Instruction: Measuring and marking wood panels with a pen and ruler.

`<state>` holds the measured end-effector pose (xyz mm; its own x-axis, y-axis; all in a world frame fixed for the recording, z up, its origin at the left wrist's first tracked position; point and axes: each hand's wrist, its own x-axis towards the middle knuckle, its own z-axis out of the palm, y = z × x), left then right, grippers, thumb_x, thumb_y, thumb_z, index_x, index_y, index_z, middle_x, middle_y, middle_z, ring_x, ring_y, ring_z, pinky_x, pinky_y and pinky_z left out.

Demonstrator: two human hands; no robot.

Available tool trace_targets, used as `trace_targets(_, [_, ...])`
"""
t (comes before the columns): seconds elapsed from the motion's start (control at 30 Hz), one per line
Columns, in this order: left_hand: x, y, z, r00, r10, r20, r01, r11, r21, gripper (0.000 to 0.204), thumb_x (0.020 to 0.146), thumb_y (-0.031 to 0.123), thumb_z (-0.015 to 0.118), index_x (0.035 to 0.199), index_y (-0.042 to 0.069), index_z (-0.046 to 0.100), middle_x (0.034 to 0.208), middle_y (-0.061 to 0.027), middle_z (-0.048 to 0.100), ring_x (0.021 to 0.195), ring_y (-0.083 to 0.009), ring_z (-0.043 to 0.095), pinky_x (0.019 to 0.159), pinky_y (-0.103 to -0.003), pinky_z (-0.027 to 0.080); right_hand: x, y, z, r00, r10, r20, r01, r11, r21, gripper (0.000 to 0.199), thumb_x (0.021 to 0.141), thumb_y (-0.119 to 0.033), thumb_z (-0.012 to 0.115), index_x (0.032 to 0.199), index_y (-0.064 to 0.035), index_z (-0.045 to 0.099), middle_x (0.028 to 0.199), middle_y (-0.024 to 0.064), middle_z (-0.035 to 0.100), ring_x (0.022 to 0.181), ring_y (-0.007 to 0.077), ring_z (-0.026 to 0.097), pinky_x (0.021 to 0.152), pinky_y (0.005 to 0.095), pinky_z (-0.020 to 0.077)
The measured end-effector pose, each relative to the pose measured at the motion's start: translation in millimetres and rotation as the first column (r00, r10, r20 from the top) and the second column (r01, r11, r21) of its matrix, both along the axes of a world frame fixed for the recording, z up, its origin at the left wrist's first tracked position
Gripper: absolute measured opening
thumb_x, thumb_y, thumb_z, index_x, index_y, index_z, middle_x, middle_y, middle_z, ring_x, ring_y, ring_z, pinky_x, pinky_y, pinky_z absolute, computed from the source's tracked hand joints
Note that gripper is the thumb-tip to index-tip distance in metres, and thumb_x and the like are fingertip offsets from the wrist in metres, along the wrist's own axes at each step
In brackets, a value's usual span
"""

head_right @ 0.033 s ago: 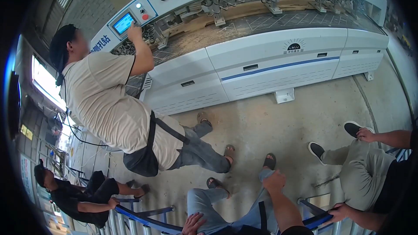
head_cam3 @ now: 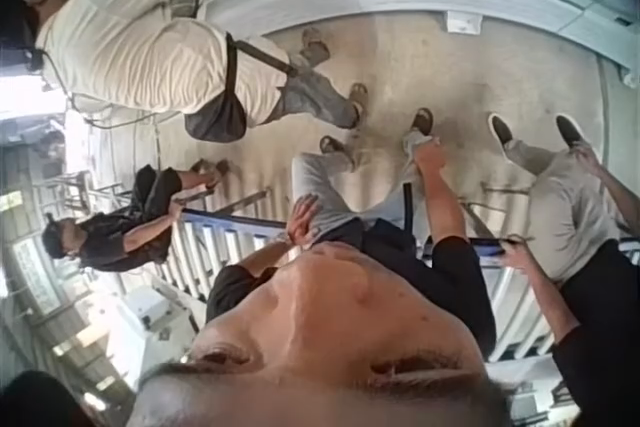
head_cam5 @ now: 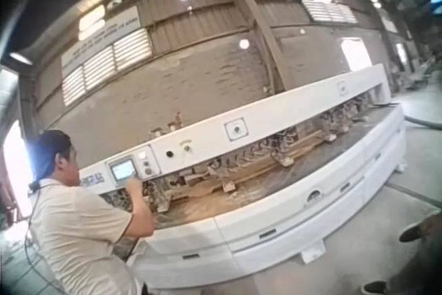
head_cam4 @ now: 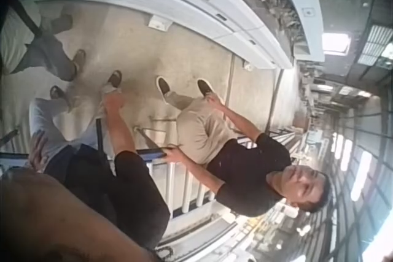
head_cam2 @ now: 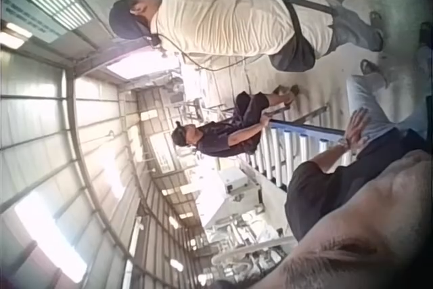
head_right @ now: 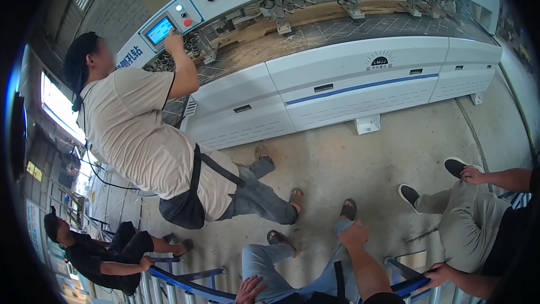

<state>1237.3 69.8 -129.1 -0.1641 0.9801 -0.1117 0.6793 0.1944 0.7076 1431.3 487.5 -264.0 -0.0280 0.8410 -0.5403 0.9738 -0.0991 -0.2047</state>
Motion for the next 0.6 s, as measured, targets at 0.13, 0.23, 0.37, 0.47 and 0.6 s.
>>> trace_targets(0.13, [0.3,1.0,-1.0,1.0,0.01,0.002,-0.01,1.0,-0.003,0.083,0.098,0.063,0.048,0.152,0.001,0.047,0.16,-0.0315,0.037,0.149,-0.0546,0.031,0.121,-0.066,0.02,0.6,-0.4,-1.4,0.999,-0.006,0.034,0.005,1.0,0.008,0.078,0.077,-0.047,0.078,0.136,-0.0016,0.054,0.125,0.0226,0.067,0.122,0.0403,0.062,0.101,0.0496,0.0528])
trace_targets(0.23, [-0.6,0.9,-1.6,1.0,-0.004,-0.006,0.004,1.0,-0.002,0.083,0.098,0.064,0.046,0.153,0.001,0.047,0.16,-0.0316,0.037,0.149,-0.055,0.03,0.121,-0.067,0.021,3.6,-1.6,-1.7,0.999,0.001,0.038,-0.002,1.0,0.024,0.076,0.076,-0.047,0.078,0.133,-0.0021,0.055,0.122,0.0226,0.068,0.12,0.0408,0.063,0.1,0.0497,0.0535])
trace_targets(0.37, [2.0,1.6,-2.7,1.0,0.001,-0.031,-0.002,1.0,-0.004,0.083,0.099,0.064,0.044,0.153,0.001,0.047,0.16,-0.0316,0.037,0.148,-0.0549,0.031,0.12,-0.067,0.021,4.7,-1.4,-3.3,1.0,-0.001,0.023,0.0,0.999,0.036,0.075,0.075,-0.046,0.078,0.132,-0.0023,0.056,0.121,0.0245,0.068,0.116,0.0422,0.065,0.099,0.0496,0.054])
trace_targets(0.47, [5.1,2.3,-1.4,0.999,0.014,-0.028,-0.014,1.0,0.022,0.083,0.099,0.065,0.043,0.152,0.001,0.047,0.16,-0.0311,0.038,0.148,-0.054,0.032,0.12,-0.067,0.022,4.4,-1.8,-2.5,0.999,-0.031,0.039,0.03,0.999,0.025,0.072,0.075,-0.045,0.077,0.13,-0.0028,0.058,0.12,0.0257,0.067,0.116,0.0427,0.065,0.099,0.05,0.0539])
trace_targets(0.6, [5.9,3.6,3.8,1.0,0.012,-0.027,-0.011,0.999,0.032,0.083,0.099,0.065,0.043,0.152,0.001,0.048,0.159,-0.0303,0.039,0.148,-0.0528,0.033,0.119,-0.066,0.023,5.8,-2.6,-0.2,1.0,-0.016,0.005,0.016,0.999,0.041,0.069,0.076,-0.043,0.077,0.13,-0.004,0.059,0.12,0.0254,0.067,0.117,0.0418,0.065,0.1,0.0498,0.0539])
